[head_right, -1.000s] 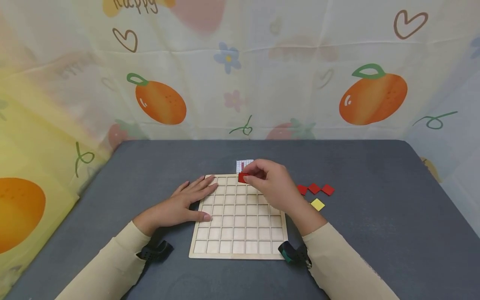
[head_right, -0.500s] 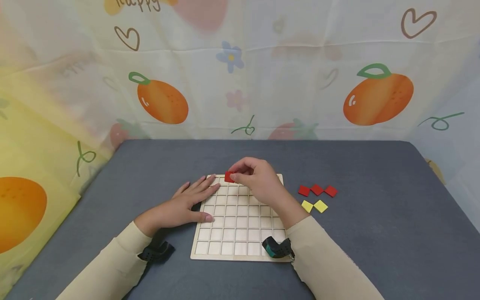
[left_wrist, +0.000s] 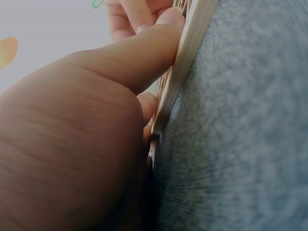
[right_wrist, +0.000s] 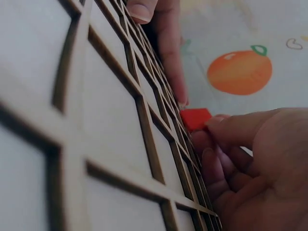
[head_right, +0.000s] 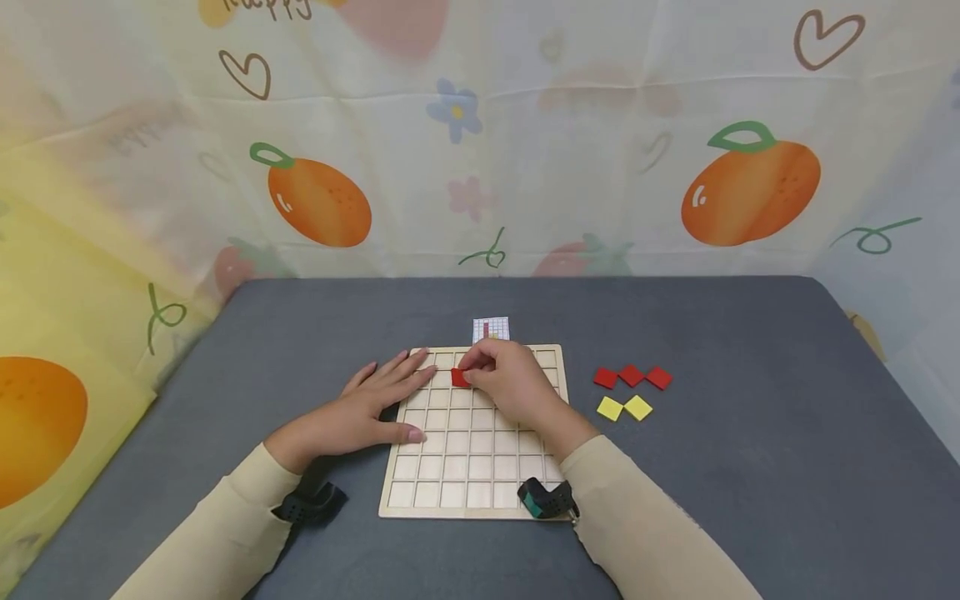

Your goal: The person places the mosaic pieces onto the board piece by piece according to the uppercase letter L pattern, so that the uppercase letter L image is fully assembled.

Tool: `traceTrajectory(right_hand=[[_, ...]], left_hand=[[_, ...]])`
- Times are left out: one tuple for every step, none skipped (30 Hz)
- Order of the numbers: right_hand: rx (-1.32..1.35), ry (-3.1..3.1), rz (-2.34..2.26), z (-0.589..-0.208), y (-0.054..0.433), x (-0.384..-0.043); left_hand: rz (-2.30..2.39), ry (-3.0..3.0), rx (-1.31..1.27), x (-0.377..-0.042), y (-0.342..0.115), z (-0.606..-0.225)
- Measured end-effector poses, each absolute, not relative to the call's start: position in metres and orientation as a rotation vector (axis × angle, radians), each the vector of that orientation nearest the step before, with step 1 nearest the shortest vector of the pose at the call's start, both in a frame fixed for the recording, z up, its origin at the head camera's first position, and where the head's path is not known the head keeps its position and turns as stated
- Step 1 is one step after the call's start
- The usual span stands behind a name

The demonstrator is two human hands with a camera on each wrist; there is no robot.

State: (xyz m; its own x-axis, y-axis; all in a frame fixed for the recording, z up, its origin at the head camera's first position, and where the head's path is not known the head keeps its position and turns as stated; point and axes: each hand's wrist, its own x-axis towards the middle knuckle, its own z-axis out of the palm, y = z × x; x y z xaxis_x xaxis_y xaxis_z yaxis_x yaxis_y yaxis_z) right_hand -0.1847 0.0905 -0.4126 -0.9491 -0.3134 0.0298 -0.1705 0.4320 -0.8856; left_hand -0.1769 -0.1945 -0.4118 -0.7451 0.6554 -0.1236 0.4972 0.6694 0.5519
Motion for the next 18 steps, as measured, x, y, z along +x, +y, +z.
traceTrajectory(right_hand=[[-0.433,2.553,-1.536,-0.4133,0.0902,-0.1845],[-0.434,2.567,-1.525,-0.4138,0.0899,-0.1844],[-0.435,2.581,-1.513,-0.4143,0.0896,-0.1843],[-0.433,2.596,-1.500,-0.4146,0.0893,-0.1841],[-0.430,2.612,-1.486,-0.4145,0.0890,-0.1838],[-0.429,2.625,-1.473,-0.4142,0.0888,-0.1832],[-0.428,2.633,-1.463,-0.4139,0.0886,-0.1828],[-0.432,2.638,-1.452,-0.4137,0.0886,-0.1825],[-0.441,2.642,-1.440,-0.4138,0.0886,-0.1824],[-0.455,2.647,-1.426,-0.4137,0.0886,-0.1824],[-0.476,2.652,-1.408,-0.4136,0.0888,-0.1825],[-0.498,2.655,-1.389,-0.4138,0.0890,-0.1827],[-0.518,2.657,-1.373,-0.4138,0.0891,-0.1831],[-0.539,2.662,-1.356,-0.4141,0.0893,-0.1834],[-0.556,2.666,-1.338,-0.4144,0.0895,-0.1838],[-0.568,2.668,-1.323,-0.4144,0.0897,-0.1839],[-0.575,2.666,-1.314,-0.4146,0.0899,-0.1839],[-0.576,2.665,-1.309,-0.4150,0.0899,-0.1839]], left_hand=[[0.718,2.575,0.916,-0.1771,-0.1945,-0.4120],[0.718,2.574,0.915,-0.1772,-0.1944,-0.4121],[0.720,2.573,0.913,-0.1773,-0.1943,-0.4122],[0.720,2.574,0.913,-0.1775,-0.1942,-0.4120],[0.722,2.574,0.912,-0.1776,-0.1941,-0.4119],[0.721,2.574,0.912,-0.1777,-0.1940,-0.4118],[0.720,2.573,0.911,-0.1778,-0.1938,-0.4118],[0.720,2.572,0.911,-0.1779,-0.1939,-0.4118],[0.718,2.571,0.911,-0.1780,-0.1938,-0.4121],[0.715,2.572,0.912,-0.1781,-0.1939,-0.4125],[0.714,2.571,0.912,-0.1782,-0.1943,-0.4127],[0.711,2.570,0.912,-0.1782,-0.1944,-0.4130],[0.710,2.569,0.913,-0.1783,-0.1945,-0.4133],[0.712,2.570,0.913,-0.1785,-0.1948,-0.4134],[0.713,2.570,0.914,-0.1785,-0.1948,-0.4136],[0.716,2.569,0.914,-0.1785,-0.1950,-0.4136],[0.721,2.567,0.913,-0.1785,-0.1950,-0.4135],[0.725,2.565,0.913,-0.1784,-0.1947,-0.4139]])
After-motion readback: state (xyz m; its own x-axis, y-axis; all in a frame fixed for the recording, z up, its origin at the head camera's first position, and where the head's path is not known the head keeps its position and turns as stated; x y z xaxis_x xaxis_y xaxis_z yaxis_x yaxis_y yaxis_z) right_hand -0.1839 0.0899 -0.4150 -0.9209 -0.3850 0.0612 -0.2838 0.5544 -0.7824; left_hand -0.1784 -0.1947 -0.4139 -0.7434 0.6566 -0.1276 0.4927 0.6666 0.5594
